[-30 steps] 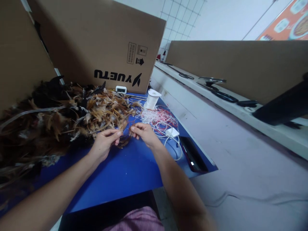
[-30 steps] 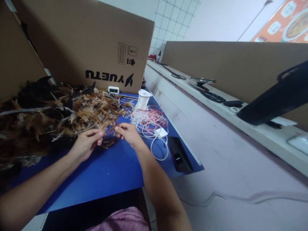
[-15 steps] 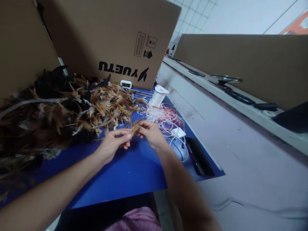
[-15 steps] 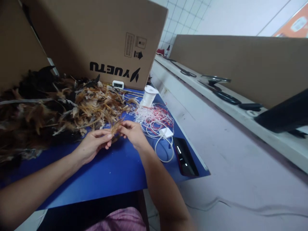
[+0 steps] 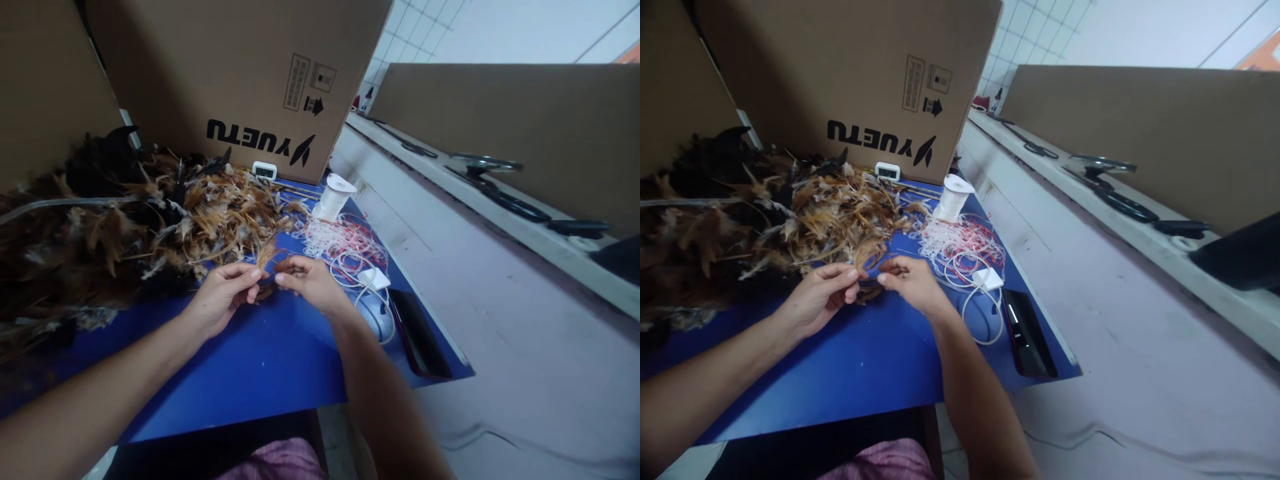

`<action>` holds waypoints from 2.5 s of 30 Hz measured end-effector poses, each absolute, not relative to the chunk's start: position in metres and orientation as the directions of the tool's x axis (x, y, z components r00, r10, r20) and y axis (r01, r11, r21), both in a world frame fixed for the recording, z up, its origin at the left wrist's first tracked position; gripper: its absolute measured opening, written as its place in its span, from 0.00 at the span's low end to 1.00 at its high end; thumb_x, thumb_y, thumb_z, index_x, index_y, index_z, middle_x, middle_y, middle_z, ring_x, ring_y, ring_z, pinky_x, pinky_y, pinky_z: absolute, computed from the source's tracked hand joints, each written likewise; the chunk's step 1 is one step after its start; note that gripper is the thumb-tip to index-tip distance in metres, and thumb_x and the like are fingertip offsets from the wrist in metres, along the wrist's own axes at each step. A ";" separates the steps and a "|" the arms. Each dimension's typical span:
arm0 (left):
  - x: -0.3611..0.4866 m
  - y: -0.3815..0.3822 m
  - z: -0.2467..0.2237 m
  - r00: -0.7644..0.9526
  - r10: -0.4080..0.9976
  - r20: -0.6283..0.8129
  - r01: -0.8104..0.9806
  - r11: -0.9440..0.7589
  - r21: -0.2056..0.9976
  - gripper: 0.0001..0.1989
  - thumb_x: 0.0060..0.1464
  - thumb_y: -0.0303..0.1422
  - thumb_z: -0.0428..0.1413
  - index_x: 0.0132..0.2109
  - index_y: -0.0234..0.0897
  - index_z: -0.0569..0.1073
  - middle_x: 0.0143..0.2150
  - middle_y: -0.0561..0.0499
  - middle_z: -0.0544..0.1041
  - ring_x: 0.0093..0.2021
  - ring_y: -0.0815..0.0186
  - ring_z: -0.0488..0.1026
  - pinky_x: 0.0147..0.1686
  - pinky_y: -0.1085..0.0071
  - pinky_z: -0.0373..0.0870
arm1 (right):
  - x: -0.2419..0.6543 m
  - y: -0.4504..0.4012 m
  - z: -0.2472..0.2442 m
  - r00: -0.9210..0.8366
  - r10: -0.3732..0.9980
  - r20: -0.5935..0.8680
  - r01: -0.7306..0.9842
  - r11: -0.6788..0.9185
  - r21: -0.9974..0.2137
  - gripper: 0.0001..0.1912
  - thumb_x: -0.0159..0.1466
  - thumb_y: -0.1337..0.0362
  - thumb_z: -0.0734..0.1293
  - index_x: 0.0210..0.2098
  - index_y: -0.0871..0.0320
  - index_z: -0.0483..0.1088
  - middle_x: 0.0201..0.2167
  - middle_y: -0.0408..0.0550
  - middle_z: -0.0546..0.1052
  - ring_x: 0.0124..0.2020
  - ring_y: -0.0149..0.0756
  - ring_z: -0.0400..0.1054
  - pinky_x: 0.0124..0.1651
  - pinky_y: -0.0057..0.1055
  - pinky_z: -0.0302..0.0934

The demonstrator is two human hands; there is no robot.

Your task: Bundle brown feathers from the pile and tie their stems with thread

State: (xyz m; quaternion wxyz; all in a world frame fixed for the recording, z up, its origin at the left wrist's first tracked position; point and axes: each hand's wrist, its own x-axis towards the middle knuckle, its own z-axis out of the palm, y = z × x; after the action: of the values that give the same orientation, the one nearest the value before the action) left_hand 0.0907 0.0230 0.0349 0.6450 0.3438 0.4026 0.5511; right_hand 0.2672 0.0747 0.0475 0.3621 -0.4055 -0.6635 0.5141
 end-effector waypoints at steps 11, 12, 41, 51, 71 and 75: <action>0.096 0.018 0.043 0.189 0.968 -0.165 -0.419 0.232 0.878 0.10 0.43 0.36 0.65 0.30 0.33 0.80 0.16 0.53 0.70 0.19 0.74 0.63 0.21 0.77 0.60 | 0.265 0.070 0.053 -0.288 0.934 0.212 0.110 0.252 -0.961 0.06 0.57 0.62 0.67 0.32 0.58 0.72 0.27 0.43 0.75 0.29 0.32 0.68 0.35 0.29 0.63; 0.095 0.018 0.043 0.192 0.968 -0.164 -0.424 0.233 0.875 0.10 0.43 0.36 0.65 0.30 0.33 0.80 0.16 0.53 0.70 0.18 0.74 0.63 0.20 0.77 0.59 | 0.267 0.071 0.051 -0.272 0.942 0.195 0.176 0.248 -0.953 0.06 0.58 0.62 0.66 0.31 0.58 0.72 0.24 0.42 0.74 0.27 0.31 0.67 0.33 0.29 0.62; 0.094 0.017 0.041 0.270 0.956 -0.110 -0.520 0.241 0.819 0.08 0.43 0.34 0.66 0.28 0.32 0.78 0.26 0.50 0.78 0.18 0.76 0.66 0.18 0.78 0.62 | 0.273 0.057 0.070 -0.553 0.832 0.043 0.004 0.054 -0.999 0.11 0.53 0.62 0.71 0.36 0.59 0.74 0.30 0.44 0.78 0.32 0.33 0.71 0.39 0.32 0.64; 0.095 0.017 0.037 0.282 0.950 -0.137 -0.479 0.263 0.837 0.08 0.45 0.34 0.65 0.29 0.32 0.78 0.29 0.50 0.79 0.18 0.77 0.68 0.20 0.80 0.66 | 0.259 0.058 0.062 -0.430 0.892 0.137 -0.185 0.062 -0.981 0.08 0.52 0.60 0.73 0.27 0.58 0.75 0.23 0.42 0.75 0.24 0.28 0.66 0.29 0.27 0.60; 0.105 0.014 0.040 -0.095 0.992 -0.079 -0.309 0.046 0.950 0.09 0.44 0.35 0.65 0.28 0.31 0.77 0.23 0.52 0.75 0.20 0.75 0.67 0.20 0.78 0.65 | 0.259 0.056 0.061 -0.255 0.928 0.272 -0.083 0.259 -0.962 0.04 0.56 0.64 0.71 0.31 0.54 0.78 0.24 0.40 0.73 0.25 0.26 0.62 0.29 0.27 0.56; 0.106 0.012 0.040 -0.099 0.994 -0.045 -0.252 0.019 0.968 0.09 0.44 0.34 0.65 0.28 0.32 0.77 0.21 0.54 0.73 0.19 0.74 0.66 0.19 0.77 0.65 | 0.255 0.053 0.059 -0.250 0.899 0.360 -0.031 0.365 -0.931 0.03 0.58 0.65 0.70 0.31 0.54 0.78 0.29 0.43 0.76 0.32 0.30 0.68 0.37 0.29 0.61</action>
State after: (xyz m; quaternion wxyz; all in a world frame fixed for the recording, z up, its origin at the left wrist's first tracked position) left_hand 0.1063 0.0123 0.0396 0.5405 0.3982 0.4662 0.5762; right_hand 0.2547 0.0529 0.0589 0.5127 -0.3347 -0.6477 0.4535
